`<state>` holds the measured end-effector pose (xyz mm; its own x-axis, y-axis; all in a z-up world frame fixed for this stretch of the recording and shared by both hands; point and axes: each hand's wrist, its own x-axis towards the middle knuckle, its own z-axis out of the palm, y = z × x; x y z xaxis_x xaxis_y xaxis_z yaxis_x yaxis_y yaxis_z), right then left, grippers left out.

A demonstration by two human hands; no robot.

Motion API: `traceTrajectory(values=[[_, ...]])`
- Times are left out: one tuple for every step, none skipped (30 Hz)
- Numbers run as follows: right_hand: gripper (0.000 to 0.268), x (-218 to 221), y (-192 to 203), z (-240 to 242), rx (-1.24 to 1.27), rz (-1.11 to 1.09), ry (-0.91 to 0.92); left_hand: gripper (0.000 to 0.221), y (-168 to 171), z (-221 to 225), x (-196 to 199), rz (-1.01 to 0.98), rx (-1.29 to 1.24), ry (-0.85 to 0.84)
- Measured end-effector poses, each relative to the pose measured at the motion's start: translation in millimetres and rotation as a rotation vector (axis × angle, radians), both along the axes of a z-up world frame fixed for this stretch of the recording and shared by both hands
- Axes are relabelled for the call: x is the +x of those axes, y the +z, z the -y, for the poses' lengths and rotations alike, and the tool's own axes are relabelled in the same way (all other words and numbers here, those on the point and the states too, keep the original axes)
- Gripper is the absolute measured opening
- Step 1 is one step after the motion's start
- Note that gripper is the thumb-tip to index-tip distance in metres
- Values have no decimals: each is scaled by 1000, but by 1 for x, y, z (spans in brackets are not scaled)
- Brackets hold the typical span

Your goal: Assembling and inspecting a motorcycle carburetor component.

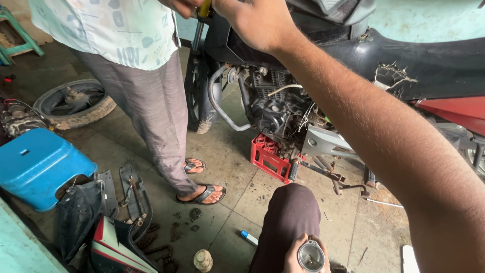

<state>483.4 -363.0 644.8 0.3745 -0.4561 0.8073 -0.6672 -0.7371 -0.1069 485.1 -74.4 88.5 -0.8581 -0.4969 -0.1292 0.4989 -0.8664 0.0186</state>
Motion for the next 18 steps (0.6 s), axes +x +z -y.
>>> traceTrajectory(values=[[21, 3, 1, -3, 44, 9, -12, 46, 28, 21, -15, 3, 12, -1], [21, 3, -2, -4, 45, 12, -13, 46, 29, 21, -14, 7, 13, -2], [21, 3, -6, -5, 45, 21, -29, 47, 30, 21, -13, -89, -80, -16], [22, 1, -7, -5, 42, 28, -47, 49, 32, 22, -13, -186, -176, -33], [22, 0, -8, -5, 40, 28, -50, 49, 31, 23, -14, -186, -178, -36], [21, 0, -9, -5, -10, 30, -12, 48, 30, 23, -15, -150, -143, -37], [20, -1, -11, -5, -60, 30, 26, 48, 28, 22, -15, -114, -108, -37], [20, 0, -10, -5, -58, 32, 27, 48, 29, 21, -14, -113, -106, -36], [19, 1, -10, -5, -33, 37, 40, 49, 29, 21, -13, -135, -75, -49], [18, 1, -10, -5, -9, 42, 52, 49, 29, 20, -12, -157, -43, -63], [18, 0, -10, -3, -8, 44, 51, 49, 37, 19, -10, -155, -42, -64], [17, -1, -11, -2, -4, 43, 79, 50, 45, 18, -8, -198, -61, -71], [16, -2, -12, 0, -1, 41, 106, 51, 54, 17, -6, -240, -80, -78], [16, -2, -12, 0, 2, 42, 106, 51, 56, 16, -5, -240, -76, -78], [16, -1, -12, 0, 14, 48, 101, 51, 58, 15, -4, -266, -122, -50], [16, 0, -11, 0, 27, 54, 97, 52, 61, 14, -4, -292, -168, -21], [16, -1, -13, 2, 29, 54, 97, 52, 61, 14, -3, -291, -166, -20], [16, -2, -15, 5, 24, 53, 83, 52, 61, 15, -3, -293, -176, -24]])
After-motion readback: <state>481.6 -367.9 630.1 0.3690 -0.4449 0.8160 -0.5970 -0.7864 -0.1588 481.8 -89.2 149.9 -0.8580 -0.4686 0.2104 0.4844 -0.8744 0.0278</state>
